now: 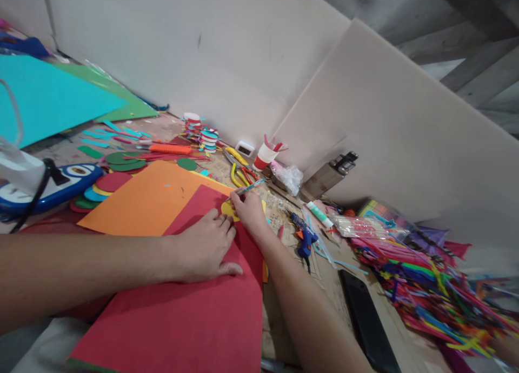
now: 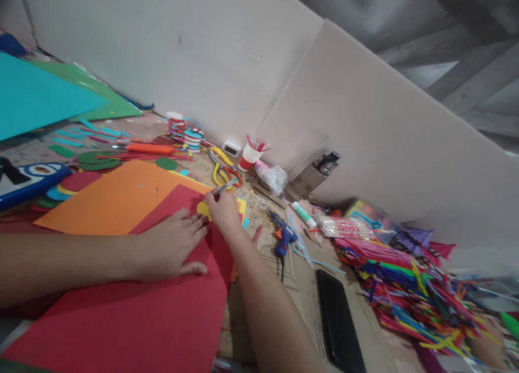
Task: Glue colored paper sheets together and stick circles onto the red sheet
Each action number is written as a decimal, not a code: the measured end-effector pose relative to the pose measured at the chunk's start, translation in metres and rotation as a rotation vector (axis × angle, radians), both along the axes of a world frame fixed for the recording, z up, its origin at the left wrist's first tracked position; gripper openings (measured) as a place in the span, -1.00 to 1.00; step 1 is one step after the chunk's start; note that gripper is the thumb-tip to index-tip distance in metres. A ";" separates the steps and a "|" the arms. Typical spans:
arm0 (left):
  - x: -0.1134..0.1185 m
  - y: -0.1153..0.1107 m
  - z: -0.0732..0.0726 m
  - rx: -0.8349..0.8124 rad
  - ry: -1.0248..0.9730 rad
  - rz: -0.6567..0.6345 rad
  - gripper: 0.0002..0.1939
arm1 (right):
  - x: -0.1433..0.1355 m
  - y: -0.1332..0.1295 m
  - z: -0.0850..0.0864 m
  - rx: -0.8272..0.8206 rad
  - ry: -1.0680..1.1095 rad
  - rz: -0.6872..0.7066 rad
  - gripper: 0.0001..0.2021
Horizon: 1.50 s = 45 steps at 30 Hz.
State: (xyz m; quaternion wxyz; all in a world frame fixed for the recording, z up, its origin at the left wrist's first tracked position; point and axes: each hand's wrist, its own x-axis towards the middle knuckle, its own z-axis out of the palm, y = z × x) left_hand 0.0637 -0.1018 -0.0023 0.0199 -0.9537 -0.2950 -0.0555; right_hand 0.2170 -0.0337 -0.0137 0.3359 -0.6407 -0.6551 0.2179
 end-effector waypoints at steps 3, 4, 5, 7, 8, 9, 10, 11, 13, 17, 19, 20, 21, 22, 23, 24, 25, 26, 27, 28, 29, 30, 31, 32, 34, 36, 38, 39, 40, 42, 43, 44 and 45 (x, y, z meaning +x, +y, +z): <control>0.000 0.000 -0.002 0.022 -0.022 -0.009 -0.09 | 0.001 0.001 -0.002 0.001 0.004 -0.015 -0.80; 0.000 0.000 -0.003 0.026 -0.031 -0.011 -0.09 | 0.001 0.002 -0.003 0.001 0.008 -0.019 -0.80; 0.000 0.001 -0.004 0.029 -0.038 -0.012 -0.08 | 0.001 0.002 -0.003 -0.001 0.013 -0.025 -0.80; 0.000 0.001 -0.005 0.027 -0.043 -0.010 -0.07 | 0.002 0.003 -0.005 -0.006 0.021 -0.044 -0.80; 0.000 0.001 -0.005 0.023 -0.042 -0.008 -0.07 | 0.002 0.003 -0.005 -0.009 0.024 -0.054 -0.79; 0.000 0.001 -0.005 0.019 -0.038 -0.008 -0.08 | 0.002 0.003 -0.006 -0.011 0.028 -0.065 -0.78; -0.001 0.001 -0.005 0.015 -0.032 -0.007 -0.08 | 0.002 0.003 -0.006 -0.013 0.031 -0.073 -0.78; -0.001 0.001 -0.004 0.012 -0.026 -0.006 -0.08 | 0.002 0.003 -0.006 -0.015 0.032 -0.081 -0.78; -0.001 0.001 -0.003 0.011 -0.012 -0.004 -0.08 | 0.001 0.002 -0.006 -0.023 0.033 -0.094 -0.78; 0.000 0.000 -0.001 0.018 0.002 -0.002 -0.08 | -0.001 0.001 -0.004 -0.058 0.071 -0.124 -0.80; 0.000 0.000 -0.002 0.022 -0.006 -0.003 -0.08 | -0.001 0.000 -0.003 -0.066 0.112 -0.123 -0.81; 0.000 0.000 -0.002 0.023 -0.013 -0.005 -0.09 | -0.001 0.000 -0.003 -0.067 0.136 -0.126 -0.82; 0.000 0.001 -0.002 0.023 -0.022 -0.007 -0.09 | -0.001 -0.001 -0.003 -0.069 0.159 -0.129 -0.83; 0.000 0.001 -0.003 0.023 -0.033 -0.010 -0.09 | -0.002 -0.001 -0.002 -0.074 0.183 -0.136 -0.83; 0.000 0.001 -0.004 0.025 -0.045 -0.012 -0.10 | -0.002 -0.001 -0.002 -0.081 0.207 -0.145 -0.83; 0.000 0.001 -0.004 0.028 -0.056 -0.011 -0.10 | -0.002 -0.002 -0.002 -0.089 0.229 -0.153 -0.84; 0.000 0.001 -0.005 0.035 -0.065 -0.011 -0.11 | -0.002 -0.002 -0.001 -0.096 0.244 -0.161 -0.83; -0.001 0.001 -0.006 0.042 -0.069 -0.012 -0.10 | -0.003 -0.002 -0.001 -0.100 0.253 -0.166 -0.83; -0.001 0.001 -0.006 0.048 -0.068 -0.012 -0.10 | -0.003 -0.002 -0.001 -0.103 0.260 -0.171 -0.83; -0.001 0.001 -0.006 0.053 -0.063 -0.014 -0.09 | -0.004 -0.002 0.000 -0.104 0.267 -0.178 -0.83; -0.001 0.001 -0.006 0.057 -0.056 -0.016 -0.08 | -0.004 -0.003 0.000 -0.110 0.278 -0.187 -0.83; -0.001 0.001 -0.005 0.058 -0.047 -0.018 -0.08 | -0.005 -0.003 0.001 -0.117 0.293 -0.198 -0.82; -0.001 0.001 -0.004 0.055 -0.038 -0.018 -0.07 | -0.005 -0.004 0.002 -0.122 0.313 -0.208 -0.81; -0.001 0.001 -0.004 0.051 -0.031 -0.015 -0.08 | -0.004 -0.004 0.003 -0.121 0.329 -0.214 -0.80; -0.001 0.001 -0.003 0.039 -0.022 -0.012 -0.09 | -0.003 -0.005 0.004 -0.091 0.336 -0.204 -0.78; 0.000 0.002 -0.003 0.033 -0.031 -0.013 -0.11 | 0.001 -0.007 0.003 -0.025 0.301 -0.171 -0.79; 0.000 0.001 -0.003 0.033 -0.049 -0.023 -0.11 | 0.005 -0.008 0.002 0.039 0.252 -0.143 -0.80; 0.000 0.001 -0.003 0.032 -0.055 -0.027 -0.12 | 0.007 -0.009 0.001 0.061 0.227 -0.134 -0.80; 0.000 0.001 -0.003 0.030 -0.060 -0.028 -0.12 | 0.009 -0.010 0.001 0.075 0.204 -0.125 -0.81; -0.001 0.000 0.000 0.018 -0.066 -0.028 -0.14 | 0.013 -0.011 0.000 0.071 0.164 -0.103 -0.82; -0.002 0.001 0.002 0.005 -0.072 -0.025 -0.16 | 0.014 -0.012 0.000 0.058 0.152 -0.092 -0.81; -0.003 0.003 0.005 -0.015 -0.084 -0.023 -0.21 | 0.015 -0.012 0.000 0.040 0.152 -0.084 -0.81; -0.005 0.006 0.008 -0.034 -0.108 -0.019 -0.27 | 0.015 -0.013 0.001 0.022 0.166 -0.082 -0.82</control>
